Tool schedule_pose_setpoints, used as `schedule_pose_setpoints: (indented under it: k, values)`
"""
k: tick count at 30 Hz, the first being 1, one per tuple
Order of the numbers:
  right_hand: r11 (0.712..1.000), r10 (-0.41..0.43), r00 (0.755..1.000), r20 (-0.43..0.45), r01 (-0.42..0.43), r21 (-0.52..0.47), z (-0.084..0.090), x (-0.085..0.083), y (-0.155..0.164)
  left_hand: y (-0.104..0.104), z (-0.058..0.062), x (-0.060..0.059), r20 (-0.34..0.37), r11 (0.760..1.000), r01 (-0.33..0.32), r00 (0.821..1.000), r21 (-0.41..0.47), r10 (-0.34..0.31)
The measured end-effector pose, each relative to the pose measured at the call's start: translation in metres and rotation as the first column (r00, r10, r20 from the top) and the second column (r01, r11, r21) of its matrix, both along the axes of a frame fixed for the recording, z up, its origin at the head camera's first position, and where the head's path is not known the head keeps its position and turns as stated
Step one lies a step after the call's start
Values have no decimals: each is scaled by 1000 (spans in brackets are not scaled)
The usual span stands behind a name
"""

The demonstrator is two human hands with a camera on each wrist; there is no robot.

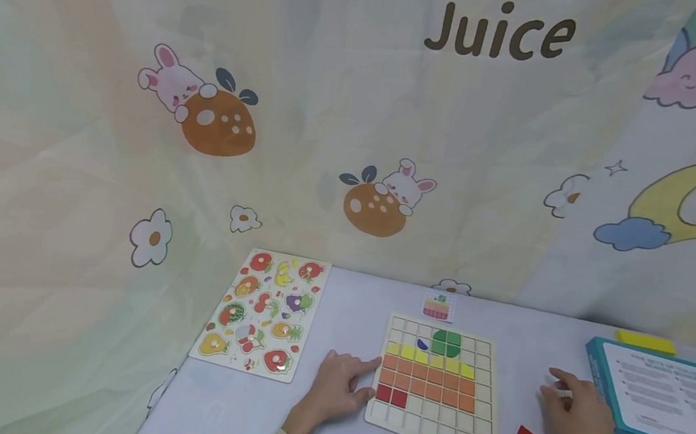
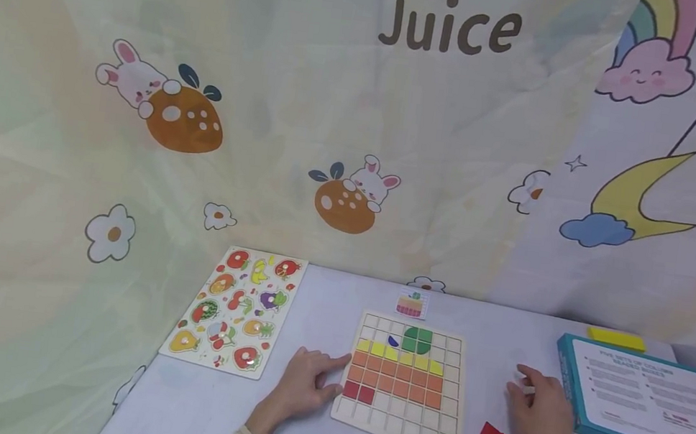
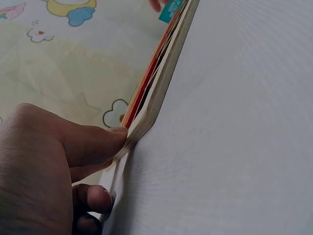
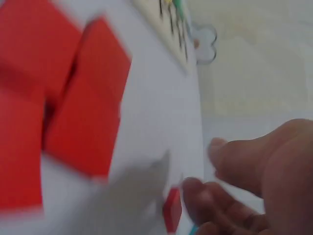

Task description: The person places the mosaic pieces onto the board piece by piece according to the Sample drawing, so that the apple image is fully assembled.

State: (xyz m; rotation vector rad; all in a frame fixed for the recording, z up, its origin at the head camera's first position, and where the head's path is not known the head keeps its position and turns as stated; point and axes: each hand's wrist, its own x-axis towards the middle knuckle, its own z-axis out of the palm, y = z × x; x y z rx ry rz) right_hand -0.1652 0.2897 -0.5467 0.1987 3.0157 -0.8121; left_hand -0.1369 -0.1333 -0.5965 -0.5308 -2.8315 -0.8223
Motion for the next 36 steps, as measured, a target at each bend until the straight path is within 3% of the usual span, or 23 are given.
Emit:
schedule_pose_setpoints:
  k: [5, 9, 16, 27, 32, 36]
  values:
    - [996, -15, 990, 140, 2, 95, -5, -5, 24, -2, -1, 0, -5, 1000, -3, 1000, -1, 3]
    - [994, -52, 989, 139, 38, 102, -8, -4, 24, -2, -1, -1, 17, 1000, -10, 1000, -7, 11]
    - [996, -85, 988, 130, 82, 26, -8, 0, 13, 0, -1, -2, 17, 1000, -4, 1000, 8, 4]
    - [992, -73, 997, -29, 70, -106, -10, 12, -7, 0, 0, -1, 12, 1000, 5, 1000, 17, -6]
    - [973, -91, 996, 5, 90, -211, -1, 13, -27, 0, -1, -1, 12, 1000, -1, 1000, 9, 0]
    - [964, -23, 1000, 21, 28, -266, 4, 18, -48, 0, -2, -2, 7, 1000, 1, 1000, 6, -1]
